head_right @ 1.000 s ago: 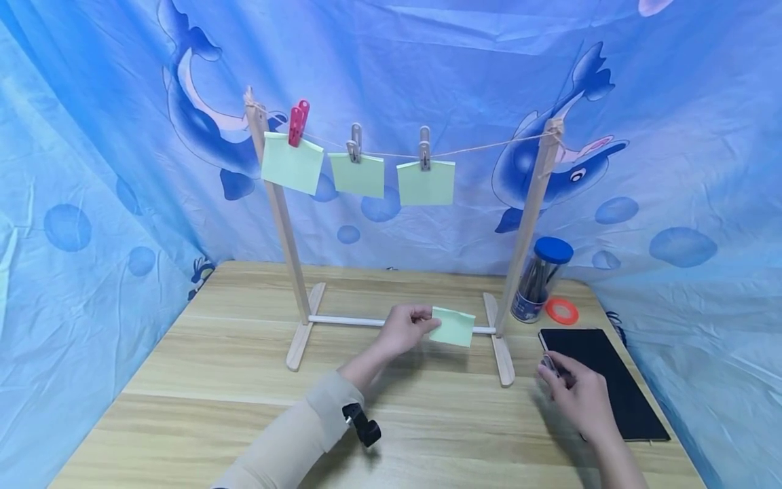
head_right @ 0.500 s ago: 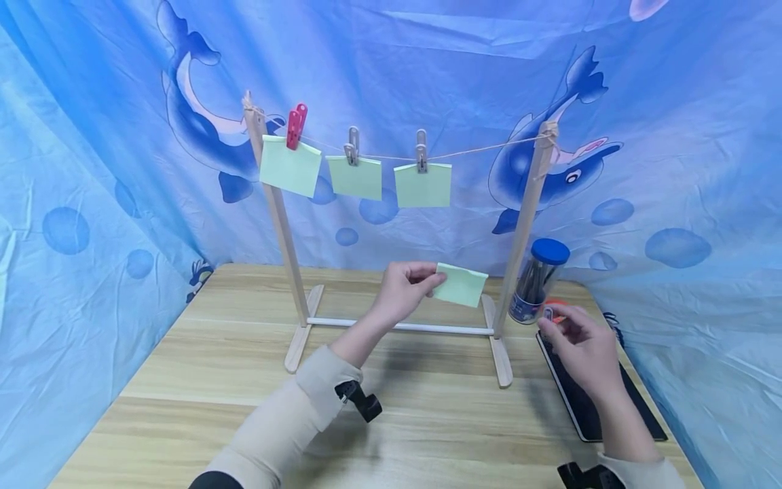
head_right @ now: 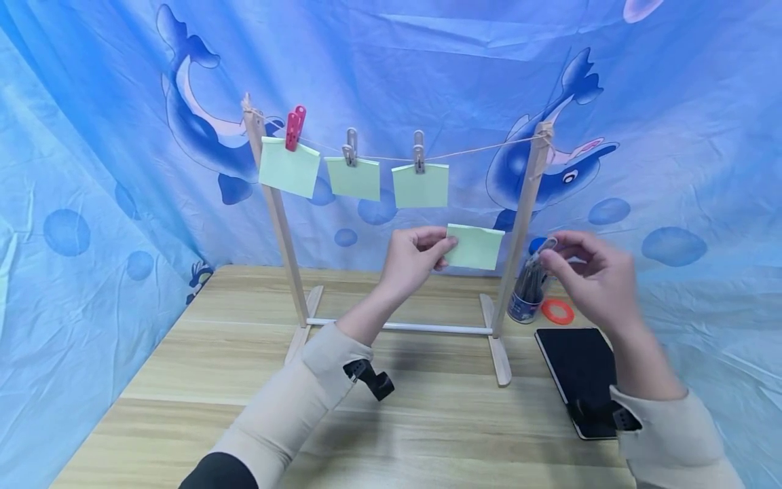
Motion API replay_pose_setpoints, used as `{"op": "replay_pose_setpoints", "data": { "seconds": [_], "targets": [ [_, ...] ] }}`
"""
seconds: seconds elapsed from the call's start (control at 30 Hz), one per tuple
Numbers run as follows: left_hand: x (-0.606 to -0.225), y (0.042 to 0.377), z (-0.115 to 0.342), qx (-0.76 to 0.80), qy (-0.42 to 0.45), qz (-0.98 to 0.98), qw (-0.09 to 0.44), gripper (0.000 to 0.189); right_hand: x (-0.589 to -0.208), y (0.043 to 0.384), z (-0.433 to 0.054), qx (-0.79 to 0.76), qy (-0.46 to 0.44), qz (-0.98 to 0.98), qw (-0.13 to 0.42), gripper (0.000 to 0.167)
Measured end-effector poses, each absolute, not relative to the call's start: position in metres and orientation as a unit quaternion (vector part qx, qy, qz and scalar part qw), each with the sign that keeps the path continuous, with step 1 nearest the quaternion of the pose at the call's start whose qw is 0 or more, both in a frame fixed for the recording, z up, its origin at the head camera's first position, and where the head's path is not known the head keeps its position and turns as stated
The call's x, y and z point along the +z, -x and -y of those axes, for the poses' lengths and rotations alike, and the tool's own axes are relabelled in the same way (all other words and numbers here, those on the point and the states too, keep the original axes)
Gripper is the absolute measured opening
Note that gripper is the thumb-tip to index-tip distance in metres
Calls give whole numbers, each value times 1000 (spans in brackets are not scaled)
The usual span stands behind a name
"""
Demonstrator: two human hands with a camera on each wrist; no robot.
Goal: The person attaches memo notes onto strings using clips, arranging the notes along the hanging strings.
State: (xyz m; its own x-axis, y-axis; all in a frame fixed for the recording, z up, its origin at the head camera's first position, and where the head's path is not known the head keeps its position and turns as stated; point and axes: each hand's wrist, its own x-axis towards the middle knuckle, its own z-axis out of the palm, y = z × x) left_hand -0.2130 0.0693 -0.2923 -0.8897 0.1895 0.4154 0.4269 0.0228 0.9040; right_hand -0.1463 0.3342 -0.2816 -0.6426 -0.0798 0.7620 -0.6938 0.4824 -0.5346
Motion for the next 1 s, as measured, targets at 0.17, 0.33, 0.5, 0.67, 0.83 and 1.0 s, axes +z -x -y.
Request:
{"op": "replay_pose_setpoints", "data": {
  "seconds": [0.17,0.33,0.5,0.67,0.83,1.0],
  "targets": [
    [-279,214,-74,-680,234,687,104,19,-244,151,-326,452,-272,770,357,20],
    [-268,215,-79,-685,235,678,127,19,-213,155,-319,453,-303,756,362,20],
    [-259,217,-85,-702,218,664,135,17,-186,160,-312,386,-295,778,398,23],
    [-254,219,-92,-711,211,658,129,19,-160,164,-301,331,-288,789,430,23],
    [-250,219,-96,-698,205,674,127,20,-139,177,-297,289,-307,788,448,18],
    [-245,222,-98,-694,191,682,127,22,-123,191,-294,270,-295,806,437,19]
  ]
}}
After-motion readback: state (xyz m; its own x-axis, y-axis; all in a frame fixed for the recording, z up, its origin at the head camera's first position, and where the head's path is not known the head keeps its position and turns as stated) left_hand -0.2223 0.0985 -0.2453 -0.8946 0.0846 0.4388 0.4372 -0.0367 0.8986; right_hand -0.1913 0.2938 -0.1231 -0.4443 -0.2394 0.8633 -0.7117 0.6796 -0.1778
